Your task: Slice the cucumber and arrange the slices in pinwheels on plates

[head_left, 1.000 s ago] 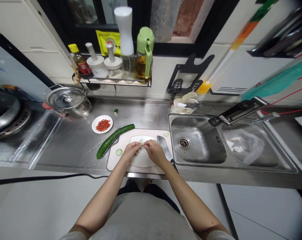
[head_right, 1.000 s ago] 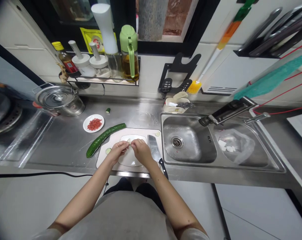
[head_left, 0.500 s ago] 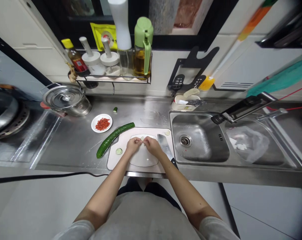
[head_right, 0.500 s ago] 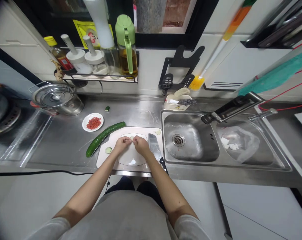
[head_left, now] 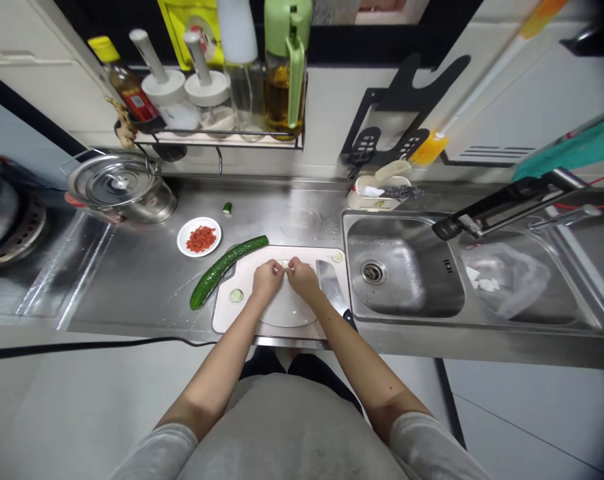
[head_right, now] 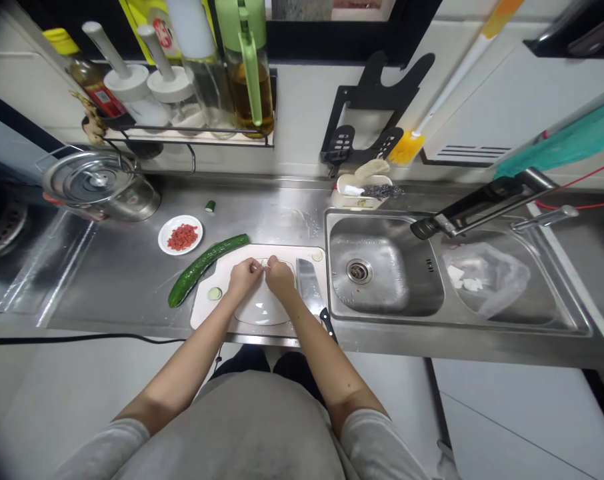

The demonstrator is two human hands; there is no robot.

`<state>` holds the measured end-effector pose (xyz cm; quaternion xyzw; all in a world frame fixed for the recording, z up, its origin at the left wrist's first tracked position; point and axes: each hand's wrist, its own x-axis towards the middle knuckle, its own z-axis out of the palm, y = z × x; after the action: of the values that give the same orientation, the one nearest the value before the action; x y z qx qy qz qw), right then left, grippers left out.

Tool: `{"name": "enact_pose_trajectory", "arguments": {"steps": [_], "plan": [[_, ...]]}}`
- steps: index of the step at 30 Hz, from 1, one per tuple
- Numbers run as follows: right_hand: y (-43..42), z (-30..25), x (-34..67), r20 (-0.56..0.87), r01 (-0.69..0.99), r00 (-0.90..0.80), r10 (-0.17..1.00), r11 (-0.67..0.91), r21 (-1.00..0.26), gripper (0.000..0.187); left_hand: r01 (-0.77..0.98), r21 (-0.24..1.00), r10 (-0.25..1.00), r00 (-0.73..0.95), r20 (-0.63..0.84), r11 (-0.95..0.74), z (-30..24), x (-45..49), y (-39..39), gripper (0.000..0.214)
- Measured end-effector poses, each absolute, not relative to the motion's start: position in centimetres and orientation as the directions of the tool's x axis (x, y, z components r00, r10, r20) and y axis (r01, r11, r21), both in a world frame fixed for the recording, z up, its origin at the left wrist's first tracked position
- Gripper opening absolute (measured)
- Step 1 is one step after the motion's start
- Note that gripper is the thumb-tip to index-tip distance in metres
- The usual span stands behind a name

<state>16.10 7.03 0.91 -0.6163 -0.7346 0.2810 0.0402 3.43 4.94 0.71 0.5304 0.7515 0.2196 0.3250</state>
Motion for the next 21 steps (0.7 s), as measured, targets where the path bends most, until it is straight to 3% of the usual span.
{"name": "enact_pose_trajectory", "arguments": {"steps": [10, 15, 21], "plan": [[7.13, 1.11, 15.89, -0.323, 0.907, -0.200, 0.925, 0.050, -0.418, 0.013, 0.822, 0.560, 0.990, -0.037, -0.134, 0.107, 1.10, 2.99, 4.61, 0.023], [7.03, 1.16, 15.78, -0.324, 0.920, -0.194, 0.926, 0.057, -0.388, 0.014, 0.880, 0.466, 0.985, -0.017, -0.171, 0.096, 1.29, 2.95, 4.52, 0.027], [6.84, 1.27, 15.70, -0.328, 0.934, -0.174, 0.929, 0.051, -0.353, 0.016, 0.893, 0.441, 0.987, -0.017, -0.163, 0.088, 1.17, 3.04, 4.45, 0.026]]}}
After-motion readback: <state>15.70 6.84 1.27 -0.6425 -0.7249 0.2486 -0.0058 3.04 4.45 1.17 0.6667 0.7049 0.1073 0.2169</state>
